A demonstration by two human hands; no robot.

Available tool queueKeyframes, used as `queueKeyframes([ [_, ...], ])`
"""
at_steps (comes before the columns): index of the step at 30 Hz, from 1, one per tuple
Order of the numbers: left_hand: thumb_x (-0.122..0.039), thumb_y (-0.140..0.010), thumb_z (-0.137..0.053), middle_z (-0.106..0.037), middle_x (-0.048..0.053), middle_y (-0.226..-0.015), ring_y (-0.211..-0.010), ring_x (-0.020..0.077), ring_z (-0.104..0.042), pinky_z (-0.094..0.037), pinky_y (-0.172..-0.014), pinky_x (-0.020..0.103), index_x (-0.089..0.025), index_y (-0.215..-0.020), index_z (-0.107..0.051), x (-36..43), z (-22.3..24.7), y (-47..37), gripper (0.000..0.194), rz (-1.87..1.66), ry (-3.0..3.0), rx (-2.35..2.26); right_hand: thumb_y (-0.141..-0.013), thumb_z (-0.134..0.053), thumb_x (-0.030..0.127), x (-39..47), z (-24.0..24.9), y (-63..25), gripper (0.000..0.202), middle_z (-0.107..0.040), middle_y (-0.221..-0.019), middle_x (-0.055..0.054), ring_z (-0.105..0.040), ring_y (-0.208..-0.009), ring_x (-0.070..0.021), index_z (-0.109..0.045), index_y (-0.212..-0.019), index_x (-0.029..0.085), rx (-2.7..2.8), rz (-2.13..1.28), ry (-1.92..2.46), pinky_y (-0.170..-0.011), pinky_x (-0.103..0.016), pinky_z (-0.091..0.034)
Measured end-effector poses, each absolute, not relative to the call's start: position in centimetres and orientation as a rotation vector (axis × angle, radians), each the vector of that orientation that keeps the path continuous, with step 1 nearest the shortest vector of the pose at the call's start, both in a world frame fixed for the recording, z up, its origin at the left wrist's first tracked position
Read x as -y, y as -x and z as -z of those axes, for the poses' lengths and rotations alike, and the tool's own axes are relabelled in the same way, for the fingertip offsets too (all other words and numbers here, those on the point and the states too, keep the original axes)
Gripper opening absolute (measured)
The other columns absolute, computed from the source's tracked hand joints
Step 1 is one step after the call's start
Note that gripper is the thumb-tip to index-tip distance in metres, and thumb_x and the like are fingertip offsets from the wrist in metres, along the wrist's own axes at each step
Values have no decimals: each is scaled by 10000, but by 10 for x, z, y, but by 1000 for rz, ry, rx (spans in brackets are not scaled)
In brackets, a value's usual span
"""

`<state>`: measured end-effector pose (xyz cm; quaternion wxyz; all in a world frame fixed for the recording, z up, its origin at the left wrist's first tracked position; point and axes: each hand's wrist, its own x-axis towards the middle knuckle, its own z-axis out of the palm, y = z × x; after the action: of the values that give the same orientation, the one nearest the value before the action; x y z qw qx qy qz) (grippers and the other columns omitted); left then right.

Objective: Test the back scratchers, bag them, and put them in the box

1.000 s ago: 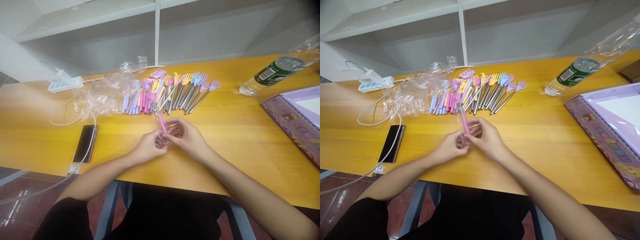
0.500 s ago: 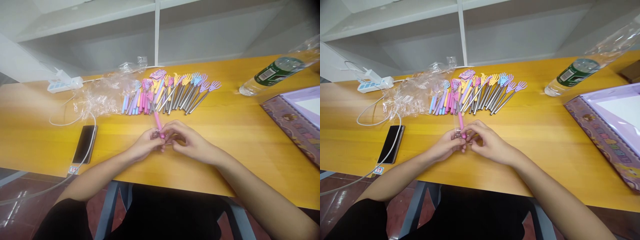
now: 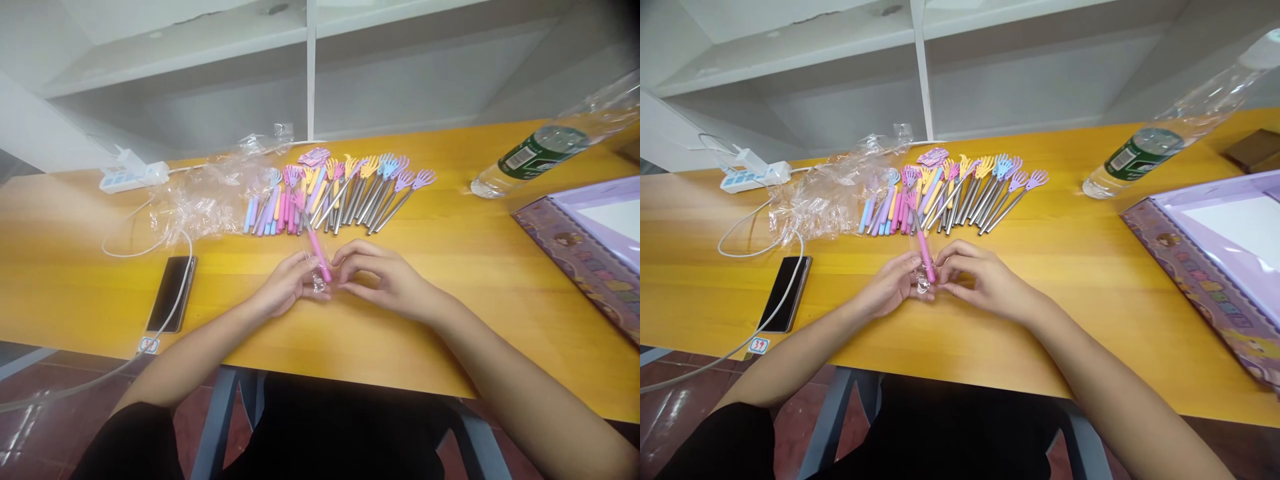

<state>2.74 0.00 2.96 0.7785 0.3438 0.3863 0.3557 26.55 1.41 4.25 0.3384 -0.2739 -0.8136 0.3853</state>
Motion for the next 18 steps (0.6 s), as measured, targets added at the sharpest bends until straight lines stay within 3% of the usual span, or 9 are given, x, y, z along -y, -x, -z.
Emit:
queueKeyframes([
  [6, -453, -723, -994, -778, 55, -905, -750, 178, -768, -654, -731, 332, -144, -1090, -621, -7, -22, -26, 608, -871, -766, -940, -1006, -691, 229, -13, -30, -258, 46, -664, -1299, -112, -690, -1154, -232, -731, -1029, 238, 2144, -907, 583, -1002, -434, -612],
  [12, -414, -705, -1013, -783, 47, -855, -736, 170, -771, -659, -740, 324, -137, -1066, -617, -8, -20, -25, 603, -896, -760, -957, -1030, -655, 254, -8, -17, -248, 50, -737, -1002, -70, -707, -948, -209, -657, -982, 238, 2077, -939, 654, -855, -390, -608],
  [15, -408, -689, -1023, -787, 46, -890, -754, 167, -775, -658, -746, 316, -140, -1098, -624, -8, -21, -25, 631, -894, -741, -947, -1021, -670, 278, -4, -11, -240, 123, -714, -958, -59, -687, -855, -185, -616, -923, 227, 1929, -1035, 758, -789, -359, -596],
  [18, -392, -678, -1029, -794, 51, -917, -749, 160, -778, -659, -764, 318, -145, -1095, -622, -8, -20, -25, 633, -890, -712, -944, -1011, -693, 304, 1, -8, -232, 96, -707, -949, -44, -686, -840, -170, -645, -1039, 225, 1730, -1157, 852, -762, -328, -608],
])
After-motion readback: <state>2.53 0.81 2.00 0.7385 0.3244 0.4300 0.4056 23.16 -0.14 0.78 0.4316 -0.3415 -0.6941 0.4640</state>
